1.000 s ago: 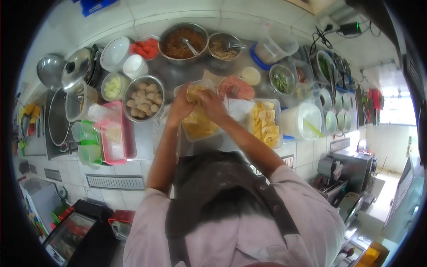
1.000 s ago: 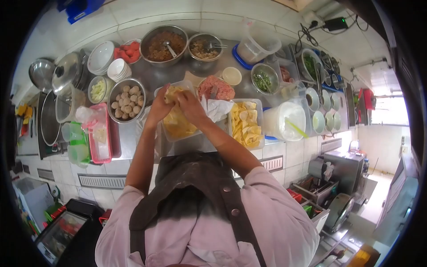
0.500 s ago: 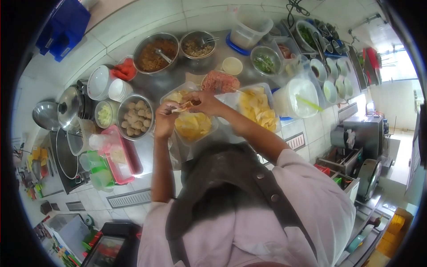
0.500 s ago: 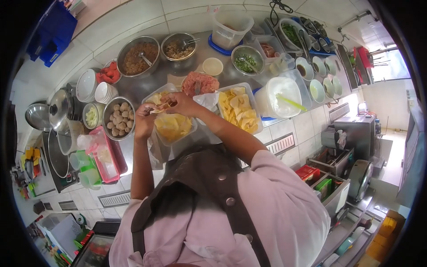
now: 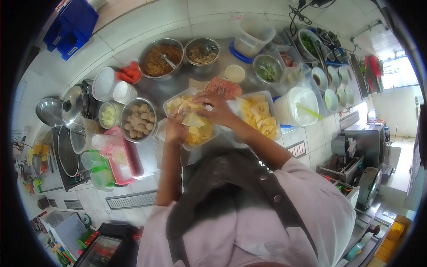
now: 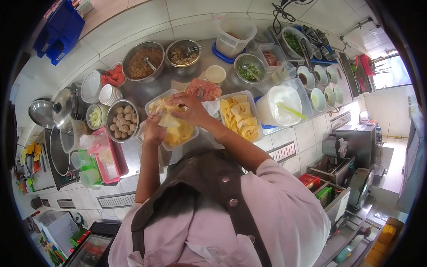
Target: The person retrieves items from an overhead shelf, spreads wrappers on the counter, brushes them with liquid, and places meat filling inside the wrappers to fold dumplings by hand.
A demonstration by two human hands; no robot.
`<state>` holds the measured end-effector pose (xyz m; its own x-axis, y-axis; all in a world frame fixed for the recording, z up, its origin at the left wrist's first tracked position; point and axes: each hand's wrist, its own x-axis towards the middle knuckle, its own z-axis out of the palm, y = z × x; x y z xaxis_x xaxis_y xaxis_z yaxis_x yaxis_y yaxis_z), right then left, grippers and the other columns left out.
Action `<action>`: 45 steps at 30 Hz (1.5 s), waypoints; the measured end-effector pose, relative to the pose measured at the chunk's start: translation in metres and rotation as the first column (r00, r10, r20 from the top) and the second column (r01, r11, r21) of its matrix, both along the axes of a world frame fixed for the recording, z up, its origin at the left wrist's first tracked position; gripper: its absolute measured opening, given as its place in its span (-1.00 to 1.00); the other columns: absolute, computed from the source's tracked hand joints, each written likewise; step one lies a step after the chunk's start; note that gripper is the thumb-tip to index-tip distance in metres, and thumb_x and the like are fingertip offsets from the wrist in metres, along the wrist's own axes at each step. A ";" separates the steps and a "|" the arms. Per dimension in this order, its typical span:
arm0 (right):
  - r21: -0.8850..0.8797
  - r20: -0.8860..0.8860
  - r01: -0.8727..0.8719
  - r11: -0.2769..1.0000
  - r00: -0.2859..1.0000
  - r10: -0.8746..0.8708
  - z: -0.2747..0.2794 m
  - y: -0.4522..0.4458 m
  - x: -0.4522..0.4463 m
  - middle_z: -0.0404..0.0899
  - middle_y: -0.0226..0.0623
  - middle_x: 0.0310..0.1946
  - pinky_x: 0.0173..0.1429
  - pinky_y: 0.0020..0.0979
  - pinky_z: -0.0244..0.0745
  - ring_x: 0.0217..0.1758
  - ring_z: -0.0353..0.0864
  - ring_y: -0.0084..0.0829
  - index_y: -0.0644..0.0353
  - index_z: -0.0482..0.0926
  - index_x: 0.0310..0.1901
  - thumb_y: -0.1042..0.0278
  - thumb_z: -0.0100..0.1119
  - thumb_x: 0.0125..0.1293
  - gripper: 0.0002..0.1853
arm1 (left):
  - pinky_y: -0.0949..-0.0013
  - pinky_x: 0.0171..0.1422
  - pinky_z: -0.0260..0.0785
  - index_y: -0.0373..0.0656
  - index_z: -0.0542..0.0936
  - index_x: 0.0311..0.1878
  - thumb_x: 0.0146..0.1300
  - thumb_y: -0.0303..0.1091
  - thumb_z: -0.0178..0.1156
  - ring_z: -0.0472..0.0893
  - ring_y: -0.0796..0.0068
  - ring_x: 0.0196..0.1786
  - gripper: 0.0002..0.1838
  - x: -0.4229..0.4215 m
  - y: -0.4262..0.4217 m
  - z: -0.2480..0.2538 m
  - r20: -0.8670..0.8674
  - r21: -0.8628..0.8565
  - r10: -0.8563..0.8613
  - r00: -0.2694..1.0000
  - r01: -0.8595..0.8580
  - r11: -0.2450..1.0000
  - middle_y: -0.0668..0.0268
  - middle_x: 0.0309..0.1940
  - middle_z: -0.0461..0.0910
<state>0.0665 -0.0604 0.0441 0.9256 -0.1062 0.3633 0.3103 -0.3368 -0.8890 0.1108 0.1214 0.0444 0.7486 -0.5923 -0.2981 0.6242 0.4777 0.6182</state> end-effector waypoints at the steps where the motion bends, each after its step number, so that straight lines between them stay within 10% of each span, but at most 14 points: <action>1: 0.139 -0.097 -0.021 0.990 0.995 0.034 0.004 -0.001 -0.004 0.68 -0.23 -0.03 0.09 -0.47 0.57 -0.01 0.69 -0.45 0.26 0.70 -0.10 0.44 0.37 0.22 -0.79 | 0.36 0.12 0.55 -0.32 0.51 0.21 0.44 -0.45 0.10 0.65 0.43 0.04 -0.68 -0.002 -0.002 0.002 0.006 0.005 0.009 1.000 -0.009 1.000 0.22 0.05 0.62; 5: 0.367 -0.368 -0.016 0.930 0.916 0.161 0.006 -0.011 -0.013 0.71 -0.26 -0.14 0.04 -0.48 0.57 -0.10 0.69 -0.49 0.28 0.69 -0.08 0.39 0.37 0.25 -0.76 | 0.37 0.07 0.56 -0.34 0.56 0.16 0.44 -0.47 0.09 0.67 0.44 -0.03 -0.71 -0.007 -0.006 0.002 0.082 0.109 -0.058 0.995 0.049 0.993 0.23 -0.02 0.66; 17: 0.449 -0.346 0.009 0.894 0.924 0.164 0.036 -0.012 -0.028 0.71 -0.34 -0.22 -0.03 -0.52 0.55 -0.18 0.64 -0.64 0.32 0.61 0.03 0.47 0.41 0.23 -0.66 | 0.39 0.09 0.53 -0.37 0.55 0.22 0.32 -0.41 0.23 0.68 0.44 -0.09 -0.57 -0.002 0.009 0.032 0.456 0.425 -0.294 0.840 0.085 0.901 0.23 -0.07 0.70; 21: 0.663 -0.239 -0.082 0.744 0.919 0.313 0.083 -0.017 -0.037 0.69 -0.36 -0.23 -0.03 -0.53 0.54 -0.19 0.62 -0.65 0.32 0.58 0.00 0.51 0.43 0.21 -0.67 | 0.26 0.24 0.47 -0.33 0.38 0.39 0.34 -0.01 0.23 0.64 0.26 0.08 -0.29 -0.018 0.007 0.026 0.338 0.035 -0.030 0.941 0.019 0.999 0.12 0.17 0.59; 23: 0.595 -0.212 -0.204 0.777 0.893 0.397 0.086 -0.018 -0.033 0.65 -0.42 -0.22 0.03 -0.51 0.52 -0.11 0.62 -0.62 0.28 0.54 -0.01 0.47 0.38 0.27 -0.70 | 0.13 0.41 0.32 -0.26 0.21 0.50 0.34 0.38 -0.02 0.48 0.11 0.32 -0.05 -0.030 -0.022 0.052 -0.113 -0.387 -0.044 0.993 -0.004 0.922 0.04 0.39 0.36; 25: 0.457 -0.244 -0.142 0.878 0.930 0.277 0.067 -0.013 -0.027 0.64 -0.40 -0.23 0.02 -0.51 0.52 -0.12 0.62 -0.58 0.27 0.53 -0.02 0.48 0.39 0.25 -0.69 | 0.05 0.49 0.22 -0.22 0.17 0.51 0.30 0.57 -0.29 0.31 0.07 0.45 0.05 -0.034 -0.021 0.022 -0.121 -0.471 -0.098 0.988 0.029 0.882 0.05 0.46 0.23; 27: 0.308 -0.262 -0.071 0.949 0.952 0.156 0.057 -0.011 -0.025 0.63 -0.39 -0.23 0.02 -0.51 0.51 -0.13 0.62 -0.55 0.26 0.53 -0.03 0.49 0.40 0.22 -0.68 | 0.03 0.50 0.21 -0.18 0.24 0.47 0.34 0.55 -0.38 0.40 0.07 0.39 0.00 -0.051 -0.033 0.022 -0.211 -0.161 0.089 0.973 -0.124 0.979 0.10 0.39 0.35; 30: -0.018 -0.480 -0.057 0.998 0.876 0.042 0.044 -0.012 -0.026 0.60 -0.28 -0.17 0.05 -0.45 0.52 -0.13 0.63 -0.42 0.29 0.51 0.01 0.49 0.43 0.16 -0.60 | 0.05 0.43 0.31 -0.14 0.28 0.44 0.52 0.22 -0.25 0.46 0.17 0.34 -0.30 -0.059 -0.038 0.002 -0.178 -0.213 0.017 0.984 -0.056 0.975 0.18 0.31 0.43; 32: -0.195 -0.172 -0.063 0.979 0.985 0.029 0.027 -0.011 -0.029 0.60 -0.12 -0.12 0.05 -0.21 0.52 -0.08 0.65 -0.17 0.26 0.52 0.05 0.37 0.45 0.07 -0.51 | 0.07 0.40 0.35 -0.13 0.30 0.42 0.57 0.08 -0.18 0.48 0.20 0.32 -0.43 -0.065 -0.037 -0.008 -0.166 -0.182 -0.024 0.986 -0.007 0.983 0.20 0.29 0.45; 35: -0.200 -0.116 -0.294 0.935 0.954 0.275 0.022 -0.027 -0.028 0.57 -0.19 -0.01 0.06 -0.32 0.58 -0.08 0.65 -0.33 0.25 0.53 0.05 0.42 0.44 0.13 -0.55 | 0.13 0.27 0.48 -0.15 0.36 0.33 0.54 -0.13 0.00 0.56 0.25 0.21 -0.57 -0.068 -0.034 -0.017 -0.148 -0.001 0.083 0.986 -0.084 0.997 0.23 0.16 0.52; 39: -0.192 -0.537 0.016 0.981 0.835 -0.118 -0.001 -0.103 0.005 0.70 -0.10 -0.14 0.01 -0.31 0.59 -0.05 0.72 -0.32 0.29 0.52 0.18 0.36 0.37 0.21 -0.50 | 0.14 0.24 0.51 -0.19 0.40 0.28 0.52 -0.20 0.06 0.60 0.28 0.14 -0.61 -0.065 -0.019 -0.019 -0.176 0.038 0.252 0.952 -0.250 0.968 0.22 0.10 0.55; 41: -0.498 -0.534 0.204 0.843 0.693 -0.483 -0.042 -0.145 0.019 0.68 0.01 -0.07 0.11 -0.11 0.53 0.03 0.67 -0.03 0.21 0.60 0.06 -0.07 0.21 0.32 -0.50 | 0.13 0.24 0.50 -0.21 0.42 0.26 0.52 -0.20 0.06 0.60 0.29 0.14 -0.62 -0.065 -0.014 -0.014 -0.150 0.031 0.278 0.949 -0.276 0.961 0.22 0.09 0.56; 45: -0.649 -0.514 0.090 0.755 0.679 -0.523 -0.072 -0.176 0.022 0.68 0.05 -0.09 0.12 -0.06 0.51 0.05 0.65 0.02 0.19 0.64 -0.01 -0.19 0.07 0.39 -0.46 | 0.12 0.26 0.48 -0.25 0.42 0.24 0.53 -0.21 0.00 0.58 0.27 0.15 -0.63 -0.064 -0.010 -0.009 -0.124 0.026 0.289 0.949 -0.288 0.957 0.19 0.08 0.56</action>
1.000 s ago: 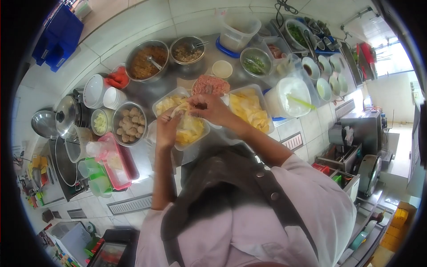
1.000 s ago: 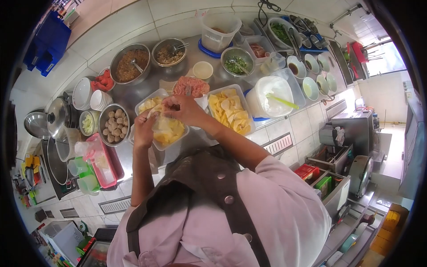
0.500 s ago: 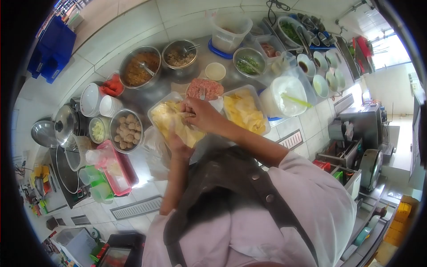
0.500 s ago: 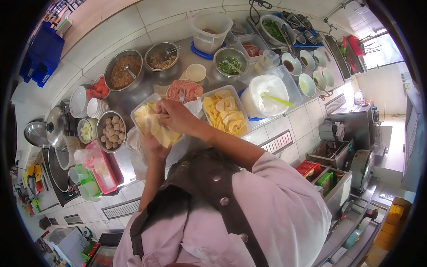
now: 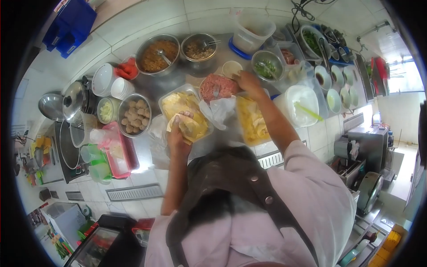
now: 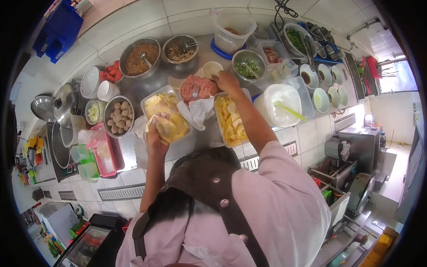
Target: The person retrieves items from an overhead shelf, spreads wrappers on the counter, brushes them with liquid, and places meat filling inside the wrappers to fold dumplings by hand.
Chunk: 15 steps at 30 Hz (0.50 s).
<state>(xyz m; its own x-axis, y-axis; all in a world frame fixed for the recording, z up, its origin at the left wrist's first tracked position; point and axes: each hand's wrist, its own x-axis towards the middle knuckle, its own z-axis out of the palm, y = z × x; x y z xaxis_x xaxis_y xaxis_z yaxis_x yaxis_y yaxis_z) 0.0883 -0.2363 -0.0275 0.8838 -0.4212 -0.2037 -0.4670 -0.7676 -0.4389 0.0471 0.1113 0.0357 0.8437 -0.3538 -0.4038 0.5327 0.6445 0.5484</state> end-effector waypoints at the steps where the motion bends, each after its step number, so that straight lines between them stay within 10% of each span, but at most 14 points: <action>1: 0.078 -0.027 0.003 0.997 1.000 -0.001 -0.001 -0.002 0.001 0.68 0.05 -0.10 0.12 -0.06 0.51 0.05 0.64 0.03 0.19 0.65 -0.03 -0.18 0.05 0.41 -0.48 | 0.12 0.28 0.47 -0.25 0.41 0.24 0.54 -0.20 -0.03 0.57 0.26 0.17 -0.62 0.001 -0.003 0.003 0.043 -0.041 -0.046 0.998 0.048 0.998 0.18 0.08 0.55; 5: 0.117 0.244 0.089 0.989 0.963 -0.115 0.006 0.017 -0.016 0.68 -0.03 -0.10 0.12 -0.07 0.50 0.04 0.63 0.03 0.19 0.67 -0.07 -0.11 0.04 0.42 -0.53 | 0.13 0.31 0.43 -0.24 0.40 0.26 0.57 -0.16 -0.14 0.55 0.25 0.21 -0.59 0.001 -0.023 0.009 0.038 -0.063 -0.097 0.995 0.099 0.993 0.16 0.11 0.53; 9: -0.041 0.735 -0.495 0.868 0.573 0.362 0.052 0.086 -0.045 0.62 -0.06 -0.08 0.21 -0.08 0.46 0.17 0.52 -0.04 0.12 0.65 -0.02 0.14 0.26 0.28 -0.68 | 0.20 0.34 0.40 -0.22 0.37 0.33 0.59 -0.10 -0.27 0.52 0.27 0.24 -0.52 0.001 -0.038 -0.009 0.115 -0.079 -0.245 0.963 0.255 0.964 0.16 0.18 0.50; 15: -0.001 0.518 -0.472 0.881 0.754 0.405 0.084 0.156 -0.091 0.24 0.05 0.34 0.40 0.04 0.32 0.37 0.33 0.14 0.08 0.48 0.24 -0.01 0.25 0.32 -0.45 | 0.23 0.36 0.39 -0.24 0.33 0.39 0.60 -0.08 -0.32 0.51 0.29 0.28 -0.47 0.007 -0.056 0.009 -0.078 0.054 -0.315 0.946 0.320 0.946 0.17 0.23 0.48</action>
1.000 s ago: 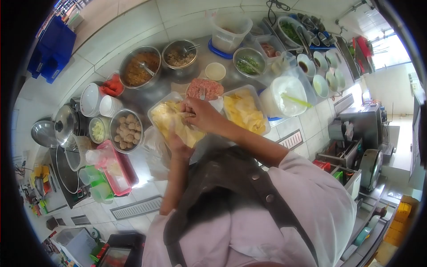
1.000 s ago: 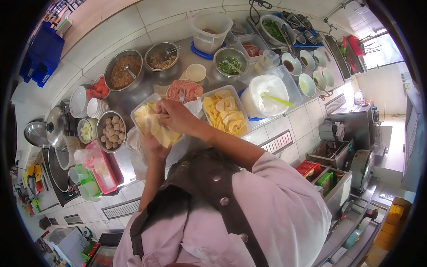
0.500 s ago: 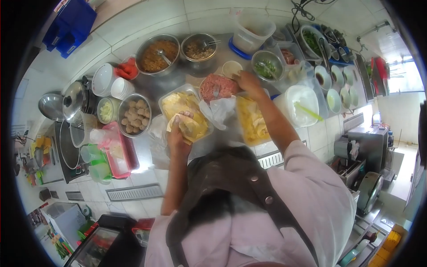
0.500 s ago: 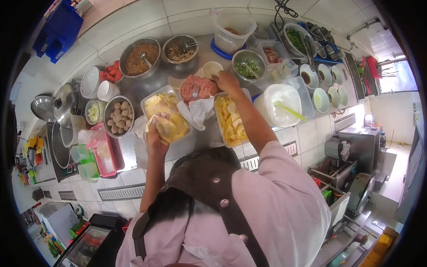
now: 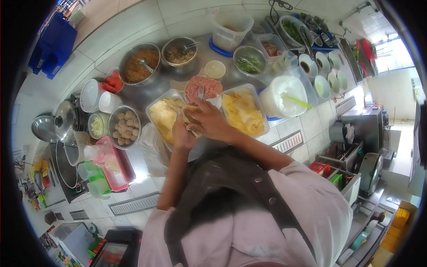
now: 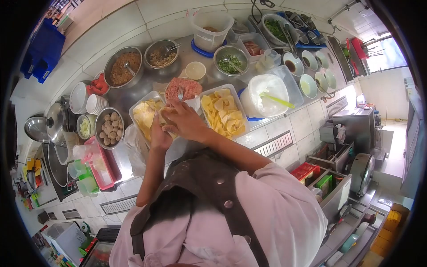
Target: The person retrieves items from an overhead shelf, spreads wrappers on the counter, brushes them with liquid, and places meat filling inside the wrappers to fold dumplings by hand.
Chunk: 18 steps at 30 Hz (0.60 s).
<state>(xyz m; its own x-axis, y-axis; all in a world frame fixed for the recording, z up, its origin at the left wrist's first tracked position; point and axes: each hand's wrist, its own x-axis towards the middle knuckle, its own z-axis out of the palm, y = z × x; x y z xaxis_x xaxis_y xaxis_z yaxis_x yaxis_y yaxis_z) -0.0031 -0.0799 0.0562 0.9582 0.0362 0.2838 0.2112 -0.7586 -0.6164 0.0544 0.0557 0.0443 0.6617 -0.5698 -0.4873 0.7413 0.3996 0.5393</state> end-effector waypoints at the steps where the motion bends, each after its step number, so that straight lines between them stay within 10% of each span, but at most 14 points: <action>1: 0.000 -0.002 0.001 1.000 1.000 -0.001 -0.001 0.002 0.000 0.24 0.05 0.34 0.40 0.04 0.32 0.37 0.33 0.14 0.08 0.48 0.24 -0.01 0.25 0.32 -0.45 | 0.23 0.36 0.40 -0.24 0.33 0.39 0.60 -0.07 -0.32 0.51 0.30 0.28 -0.47 -0.001 0.002 -0.001 0.036 -0.016 0.004 0.999 -0.004 1.000 0.17 0.23 0.48; 7: 0.072 -0.128 -0.030 0.997 0.991 0.039 -0.003 0.007 0.002 0.20 0.08 0.43 0.47 -0.02 0.24 0.46 0.25 0.12 0.12 0.48 0.26 0.09 0.24 0.35 -0.49 | 0.24 0.27 0.45 -0.23 0.42 0.30 0.59 -0.09 -0.24 0.57 0.31 0.18 -0.52 0.005 0.014 -0.009 0.027 -0.069 -0.034 0.999 0.036 0.997 0.20 0.15 0.53; 10: 0.413 -0.015 0.113 0.904 0.993 -0.117 -0.015 0.005 0.003 0.43 0.07 0.26 0.35 -0.12 0.39 0.34 0.44 -0.02 0.17 0.56 0.17 0.27 0.25 0.33 -0.60 | 0.29 0.21 0.46 -0.22 0.43 0.28 0.56 -0.16 -0.08 0.60 0.36 0.12 -0.60 0.007 0.020 -0.014 0.067 -0.071 0.018 0.998 -0.013 0.997 0.22 0.09 0.56; 12: 0.693 -0.389 0.385 0.610 0.912 -0.133 -0.012 0.004 0.002 0.65 -0.12 0.01 0.15 -0.32 0.56 0.07 0.67 -0.22 0.21 0.60 0.11 0.44 0.27 0.29 -0.66 | 0.31 0.18 0.47 -0.22 0.44 0.26 0.53 -0.20 0.00 0.60 0.38 0.10 -0.62 0.006 0.019 -0.013 0.097 -0.083 0.046 0.994 -0.038 0.996 0.24 0.07 0.57; 18: 0.291 -0.039 0.098 0.952 0.995 -0.090 0.010 0.009 -0.006 0.67 -0.14 -0.09 -0.01 -0.26 0.56 -0.08 0.68 -0.31 0.18 0.63 0.02 0.44 0.23 0.31 -0.75 | 0.34 0.18 0.46 -0.28 0.41 0.32 0.43 -0.31 0.17 0.59 0.41 0.09 -0.54 0.008 0.019 -0.020 0.361 0.101 -0.022 0.932 -0.016 0.995 0.28 0.09 0.57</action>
